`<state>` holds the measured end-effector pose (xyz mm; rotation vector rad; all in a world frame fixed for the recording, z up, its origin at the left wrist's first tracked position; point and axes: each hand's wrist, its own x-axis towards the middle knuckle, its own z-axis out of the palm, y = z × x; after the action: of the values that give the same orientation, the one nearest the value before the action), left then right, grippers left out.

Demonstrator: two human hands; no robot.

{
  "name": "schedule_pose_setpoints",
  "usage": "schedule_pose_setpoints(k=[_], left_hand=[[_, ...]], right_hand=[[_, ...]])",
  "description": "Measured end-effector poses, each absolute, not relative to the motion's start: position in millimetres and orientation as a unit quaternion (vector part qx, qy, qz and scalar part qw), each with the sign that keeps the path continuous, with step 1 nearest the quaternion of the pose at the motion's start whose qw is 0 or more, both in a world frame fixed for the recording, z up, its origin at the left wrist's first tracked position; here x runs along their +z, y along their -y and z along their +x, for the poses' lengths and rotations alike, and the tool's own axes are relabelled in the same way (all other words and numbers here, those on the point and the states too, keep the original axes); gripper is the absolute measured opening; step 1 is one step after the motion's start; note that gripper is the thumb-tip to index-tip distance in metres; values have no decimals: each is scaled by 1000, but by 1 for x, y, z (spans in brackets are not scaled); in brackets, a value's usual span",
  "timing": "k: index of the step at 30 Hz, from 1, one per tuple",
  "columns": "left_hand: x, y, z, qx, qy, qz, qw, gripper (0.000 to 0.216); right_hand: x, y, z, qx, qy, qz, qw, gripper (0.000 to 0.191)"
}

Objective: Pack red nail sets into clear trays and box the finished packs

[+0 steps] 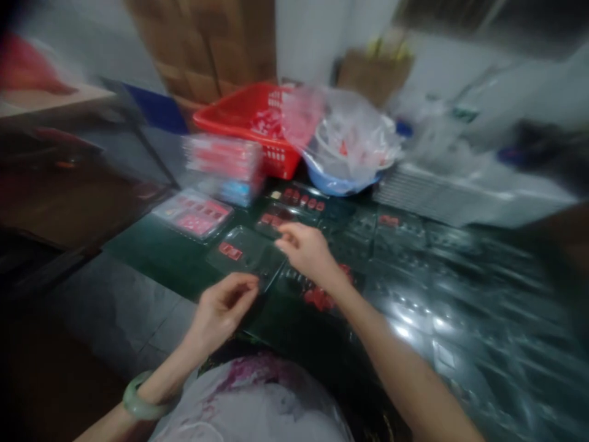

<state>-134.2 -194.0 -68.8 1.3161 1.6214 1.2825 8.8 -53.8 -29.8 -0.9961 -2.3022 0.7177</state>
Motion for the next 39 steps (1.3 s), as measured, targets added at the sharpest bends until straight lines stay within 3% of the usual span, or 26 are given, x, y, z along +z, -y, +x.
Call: schedule_pose_setpoints(k=[2, 7, 11, 14, 16, 20, 25, 29, 36, 39], left_hand=[[-66, 187, -115, 439, -596, 586, 330, 14], [-68, 164, -77, 271, -573, 740, 226, 15], [-69, 155, -66, 200, -549, 794, 168, 16], [-67, 153, -69, 249, -546, 773, 207, 13], [-64, 153, -74, 327, -556, 701, 303, 9], [-59, 153, -90, 453, -516, 469, 556, 23], [-61, 161, -108, 521, -427, 241, 699, 30], [-63, 170, -118, 575, -371, 104, 722, 24], [-65, 181, -137, 604, -378, 54, 699, 20], [-62, 188, -149, 618, -442, 108, 641, 22]], right_hand=[[-28, 63, 46, 249, 844, -402, 253, 13], [-49, 105, 98, 217, 858, -446, 134, 12], [-65, 127, 101, 182, 854, -469, 132, 16], [-65, 131, 96, 209, 846, -461, 165, 16], [-62, 131, 90, 244, 838, -440, 209, 20], [-54, 130, 68, 301, 818, -385, 303, 17], [-47, 124, 33, 385, 787, -358, 323, 23], [-42, 119, 16, 412, 795, -324, 306, 11], [-45, 118, -5, 388, 837, -279, 265, 10], [-53, 107, -21, 354, 842, -311, 262, 9]])
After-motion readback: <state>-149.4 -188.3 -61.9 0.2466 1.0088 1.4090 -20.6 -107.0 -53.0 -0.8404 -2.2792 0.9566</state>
